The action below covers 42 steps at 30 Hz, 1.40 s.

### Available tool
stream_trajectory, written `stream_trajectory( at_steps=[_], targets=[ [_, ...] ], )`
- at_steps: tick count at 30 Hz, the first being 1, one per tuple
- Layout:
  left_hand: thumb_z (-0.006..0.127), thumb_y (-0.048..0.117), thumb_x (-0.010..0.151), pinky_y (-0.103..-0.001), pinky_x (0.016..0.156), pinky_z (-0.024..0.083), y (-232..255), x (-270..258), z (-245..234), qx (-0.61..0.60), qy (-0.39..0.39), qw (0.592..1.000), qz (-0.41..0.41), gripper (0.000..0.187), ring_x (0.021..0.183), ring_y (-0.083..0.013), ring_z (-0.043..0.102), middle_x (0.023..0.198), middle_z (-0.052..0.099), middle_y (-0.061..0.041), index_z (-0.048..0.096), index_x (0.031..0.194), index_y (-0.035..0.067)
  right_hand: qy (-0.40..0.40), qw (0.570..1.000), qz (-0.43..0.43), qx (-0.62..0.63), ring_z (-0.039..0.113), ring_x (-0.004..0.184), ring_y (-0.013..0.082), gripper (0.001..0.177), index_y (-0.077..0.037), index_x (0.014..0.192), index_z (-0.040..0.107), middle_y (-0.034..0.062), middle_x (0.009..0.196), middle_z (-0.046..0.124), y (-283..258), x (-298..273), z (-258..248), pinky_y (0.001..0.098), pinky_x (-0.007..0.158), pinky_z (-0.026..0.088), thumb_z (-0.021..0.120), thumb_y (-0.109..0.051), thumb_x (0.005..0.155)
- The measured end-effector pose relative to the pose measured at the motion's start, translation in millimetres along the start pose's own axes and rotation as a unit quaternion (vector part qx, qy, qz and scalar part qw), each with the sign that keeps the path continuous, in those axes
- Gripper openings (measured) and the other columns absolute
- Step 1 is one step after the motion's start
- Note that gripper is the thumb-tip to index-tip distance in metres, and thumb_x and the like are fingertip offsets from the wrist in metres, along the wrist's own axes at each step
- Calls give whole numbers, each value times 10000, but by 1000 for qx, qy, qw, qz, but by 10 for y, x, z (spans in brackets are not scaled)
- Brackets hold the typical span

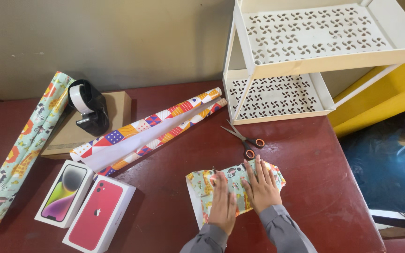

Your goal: The person wraps a small rectangular box with patterned wrapping paper on a wooden table. They fold the paper edges, smooth the surface, and secure the folds with adhesive tape. Scissors and a tape dispenser are visible nearby but not used during the clip.

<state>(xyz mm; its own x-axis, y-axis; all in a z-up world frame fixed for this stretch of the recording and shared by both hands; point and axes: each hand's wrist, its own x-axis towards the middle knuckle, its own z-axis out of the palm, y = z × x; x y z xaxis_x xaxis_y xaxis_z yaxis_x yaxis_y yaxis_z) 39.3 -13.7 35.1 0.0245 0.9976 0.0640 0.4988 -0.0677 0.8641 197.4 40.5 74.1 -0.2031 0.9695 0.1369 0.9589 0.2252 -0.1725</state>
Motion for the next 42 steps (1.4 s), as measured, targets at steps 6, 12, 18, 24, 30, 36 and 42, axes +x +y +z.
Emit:
stream_trajectory(
  at_steps=[6,12,18,24,30,36,42],
  targets=[
    [414,422,1062,-442,1279,78,27,89,25,-172,-35,984,-38,822,1613,-349,-2,1728,7,-208,-22,1617,1,10,1000,-7,12,235,1516,331,632,-234,1588,294,164,1664,202,-8,-11,-21,501,1185,254,398,-460,1008],
    [314,623,992,-483,1260,-32,-286,55,-9,187,-101,972,-105,900,1588,-282,21,1722,20,-73,-30,1633,95,7,1000,-5,6,241,1513,332,632,-239,1583,299,162,1660,207,-22,-2,-37,501,1180,258,413,-460,1002],
    [167,584,1005,-561,1236,-34,-637,-39,-167,496,160,852,34,731,1505,-325,51,1675,67,28,39,1622,214,10,1000,-7,11,252,1509,334,622,-234,1580,310,164,1662,212,-2,-12,-24,502,1182,264,408,-448,1005],
    [295,467,1047,-598,1230,-16,-582,23,-456,418,105,902,20,667,1543,-391,74,1688,160,-45,120,1634,204,14,1000,-10,4,259,1509,329,629,-238,1581,305,156,1662,214,23,-25,21,496,1185,267,402,-477,1007],
    [724,377,864,-563,1195,146,-380,485,-778,283,-32,956,66,606,1488,-487,142,1625,318,-65,512,1380,141,-11,999,-45,6,233,1513,311,638,-258,1581,299,130,1667,190,86,22,-62,479,1192,255,397,-496,997],
    [882,306,720,-446,876,490,-497,451,-731,132,-97,986,-30,399,1010,-324,593,1075,600,-93,706,996,79,-59,983,-168,-51,227,1514,250,654,-363,1581,253,64,1680,140,326,183,-121,493,1201,215,354,-606,982],
    [848,280,812,-424,731,522,-689,165,-601,6,-52,991,-127,306,818,-307,648,921,612,-120,695,960,60,63,962,-241,-112,271,1458,227,780,-468,1512,279,31,1648,182,346,358,-257,573,1154,246,338,-771,795]
  ],
)
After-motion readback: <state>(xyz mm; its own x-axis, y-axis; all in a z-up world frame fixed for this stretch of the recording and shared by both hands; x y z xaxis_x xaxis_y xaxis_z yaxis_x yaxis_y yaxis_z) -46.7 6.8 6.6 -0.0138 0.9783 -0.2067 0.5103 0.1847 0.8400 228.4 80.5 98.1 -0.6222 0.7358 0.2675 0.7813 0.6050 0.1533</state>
